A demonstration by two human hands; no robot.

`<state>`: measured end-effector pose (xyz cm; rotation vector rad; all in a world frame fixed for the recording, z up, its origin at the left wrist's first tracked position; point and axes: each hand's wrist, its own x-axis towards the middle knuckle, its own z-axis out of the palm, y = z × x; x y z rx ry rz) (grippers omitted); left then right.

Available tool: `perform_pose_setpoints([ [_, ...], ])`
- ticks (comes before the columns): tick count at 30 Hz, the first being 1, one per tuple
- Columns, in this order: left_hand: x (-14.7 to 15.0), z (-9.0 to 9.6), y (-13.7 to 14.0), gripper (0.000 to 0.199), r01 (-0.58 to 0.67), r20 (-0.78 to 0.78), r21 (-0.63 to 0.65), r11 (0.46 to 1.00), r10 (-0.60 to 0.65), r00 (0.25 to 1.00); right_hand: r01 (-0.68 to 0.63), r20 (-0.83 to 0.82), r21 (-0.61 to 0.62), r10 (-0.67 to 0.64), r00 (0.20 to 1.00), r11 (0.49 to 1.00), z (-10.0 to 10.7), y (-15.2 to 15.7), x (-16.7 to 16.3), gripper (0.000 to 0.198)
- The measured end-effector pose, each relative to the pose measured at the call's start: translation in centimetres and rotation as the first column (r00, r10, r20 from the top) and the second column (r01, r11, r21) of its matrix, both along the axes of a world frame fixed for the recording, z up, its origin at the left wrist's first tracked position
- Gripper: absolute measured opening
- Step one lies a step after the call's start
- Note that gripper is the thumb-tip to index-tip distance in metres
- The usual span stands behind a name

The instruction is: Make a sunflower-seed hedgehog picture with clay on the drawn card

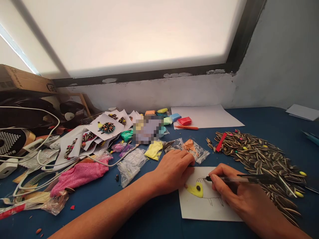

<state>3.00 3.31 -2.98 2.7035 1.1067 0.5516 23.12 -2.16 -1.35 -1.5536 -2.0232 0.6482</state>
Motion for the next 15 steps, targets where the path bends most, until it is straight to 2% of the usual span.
perform_pose_setpoints([
  [7,0.06,-0.09,0.00,0.003,-0.007,0.001,0.003,1.000,0.007,1.000,-0.018,-0.011,0.005,0.019,1.000,1.000,0.15,-0.16,0.14,0.031],
  [15,0.10,0.13,0.03,0.003,-0.009,-0.017,-0.013,1.000,0.009,1.000,0.018,-0.041,0.020,-0.017,0.999,1.000,-0.25,0.02,0.19,0.030],
])
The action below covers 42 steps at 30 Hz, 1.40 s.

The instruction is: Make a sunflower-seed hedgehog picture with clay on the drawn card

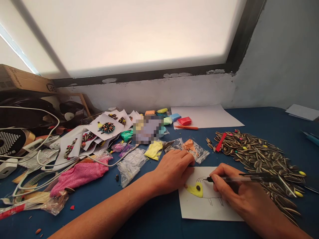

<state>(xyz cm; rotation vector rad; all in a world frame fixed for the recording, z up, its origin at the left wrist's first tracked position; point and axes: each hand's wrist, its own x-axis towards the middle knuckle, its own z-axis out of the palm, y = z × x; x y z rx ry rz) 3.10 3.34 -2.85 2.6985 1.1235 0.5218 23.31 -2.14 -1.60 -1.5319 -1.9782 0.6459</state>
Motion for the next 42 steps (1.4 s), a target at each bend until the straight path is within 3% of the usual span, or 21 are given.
perform_pose_setpoints([
  [5,-0.06,0.01,-0.04,0.004,0.001,0.006,-0.010,1.000,-0.001,1.000,0.057,0.019,0.036,-0.058,0.998,0.998,0.01,0.17,0.35,0.029],
  [30,-0.09,-0.32,-0.05,0.003,0.009,0.027,0.019,1.000,-0.010,1.000,-0.009,0.061,0.057,0.006,0.998,0.998,-0.25,0.21,0.30,0.028],
  [36,-0.13,-0.39,0.02,0.004,0.012,0.032,0.021,1.000,-0.012,0.999,0.029,0.000,-0.030,-0.029,1.000,0.999,0.24,0.22,0.41,0.029],
  [42,-0.08,-0.24,0.05,0.003,0.001,0.009,0.001,1.000,-0.001,1.000,0.153,-0.231,-0.233,-0.207,0.951,0.960,-0.30,0.57,0.47,0.036],
])
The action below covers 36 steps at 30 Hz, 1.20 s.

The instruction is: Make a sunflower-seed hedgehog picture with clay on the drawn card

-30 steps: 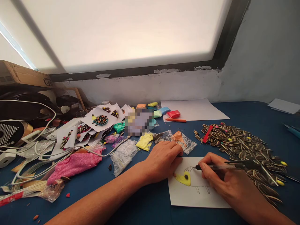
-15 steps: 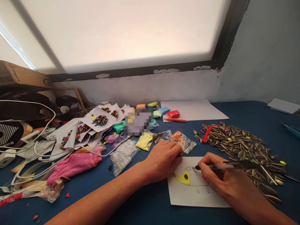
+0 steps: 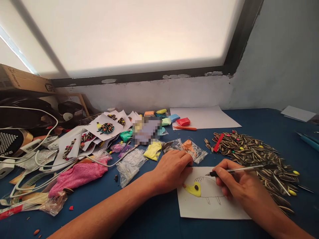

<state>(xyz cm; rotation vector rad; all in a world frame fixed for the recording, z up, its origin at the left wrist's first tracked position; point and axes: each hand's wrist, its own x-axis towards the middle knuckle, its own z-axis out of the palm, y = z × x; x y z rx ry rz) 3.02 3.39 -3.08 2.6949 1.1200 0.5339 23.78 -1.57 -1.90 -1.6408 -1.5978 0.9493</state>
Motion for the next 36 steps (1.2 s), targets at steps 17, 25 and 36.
perform_pose_setpoints([
  [17,0.0,-0.1,0.3,0.004,0.013,0.004,0.000,1.000,-0.013,1.000,-0.076,0.201,0.233,0.028,0.979,0.969,-0.2,-1.0,0.2,0.032],
  [25,0.0,0.0,0.1,0.005,0.027,-0.032,0.030,0.999,-0.026,0.999,-0.167,0.277,0.307,0.080,0.958,0.937,0.0,-1.0,0.2,0.028],
  [36,0.2,0.1,0.1,0.007,0.012,-0.092,0.045,0.999,-0.008,0.996,-0.174,0.293,0.266,0.092,0.952,0.948,0.1,-0.9,0.5,0.027],
])
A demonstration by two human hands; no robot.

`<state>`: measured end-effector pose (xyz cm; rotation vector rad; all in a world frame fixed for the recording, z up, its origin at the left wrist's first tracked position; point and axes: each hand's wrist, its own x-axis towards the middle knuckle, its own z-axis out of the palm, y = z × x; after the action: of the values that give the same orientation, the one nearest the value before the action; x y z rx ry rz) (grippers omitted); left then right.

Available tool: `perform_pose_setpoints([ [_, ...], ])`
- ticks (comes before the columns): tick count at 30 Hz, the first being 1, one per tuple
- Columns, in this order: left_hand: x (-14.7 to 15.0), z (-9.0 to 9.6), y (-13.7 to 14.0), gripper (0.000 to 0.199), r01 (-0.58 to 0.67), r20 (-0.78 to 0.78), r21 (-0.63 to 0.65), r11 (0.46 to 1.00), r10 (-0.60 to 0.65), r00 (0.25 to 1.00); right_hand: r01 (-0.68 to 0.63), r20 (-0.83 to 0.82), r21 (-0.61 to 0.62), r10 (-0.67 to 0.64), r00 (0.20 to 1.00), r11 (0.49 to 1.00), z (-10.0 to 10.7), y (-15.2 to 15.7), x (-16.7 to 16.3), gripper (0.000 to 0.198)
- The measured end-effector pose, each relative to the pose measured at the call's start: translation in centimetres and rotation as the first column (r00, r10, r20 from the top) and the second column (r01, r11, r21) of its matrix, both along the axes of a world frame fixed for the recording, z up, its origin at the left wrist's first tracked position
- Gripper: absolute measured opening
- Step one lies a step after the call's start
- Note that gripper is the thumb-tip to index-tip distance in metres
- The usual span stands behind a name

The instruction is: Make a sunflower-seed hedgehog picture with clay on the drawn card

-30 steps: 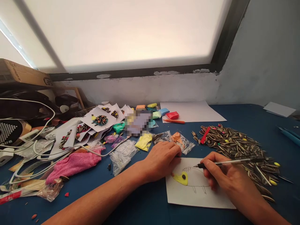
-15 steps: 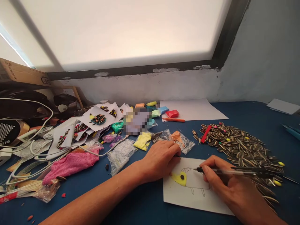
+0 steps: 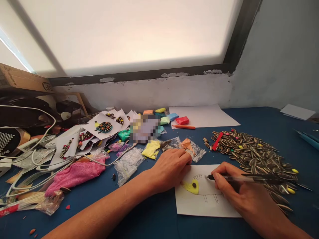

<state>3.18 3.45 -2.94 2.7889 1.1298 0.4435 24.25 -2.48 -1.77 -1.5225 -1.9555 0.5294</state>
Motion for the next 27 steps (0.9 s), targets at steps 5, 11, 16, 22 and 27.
perform_pose_setpoints([
  [5,0.07,-0.12,0.00,0.007,-0.009,0.018,-0.002,1.000,0.009,1.000,-0.015,-0.016,0.044,0.015,1.000,0.999,0.29,-0.12,-0.12,0.027],
  [11,0.00,-0.04,0.00,0.006,-0.012,0.009,-0.010,1.000,0.012,1.000,-0.003,-0.019,0.049,0.004,1.000,0.999,0.55,0.06,-0.46,0.027],
  [16,-0.01,0.02,0.07,0.007,-0.007,0.018,-0.013,1.000,0.007,1.000,0.023,0.027,-0.014,-0.023,0.999,1.000,-0.10,0.01,-0.26,0.027],
  [22,-0.05,-0.02,-0.05,0.007,-0.002,0.032,-0.012,1.000,0.003,0.999,0.008,0.026,-0.029,-0.008,1.000,1.000,0.10,0.00,-0.35,0.029],
  [27,-0.02,-0.02,-0.04,0.006,-0.006,0.036,-0.018,1.000,0.006,0.999,-0.003,0.040,-0.017,0.004,0.999,1.000,0.30,0.05,-0.49,0.032],
])
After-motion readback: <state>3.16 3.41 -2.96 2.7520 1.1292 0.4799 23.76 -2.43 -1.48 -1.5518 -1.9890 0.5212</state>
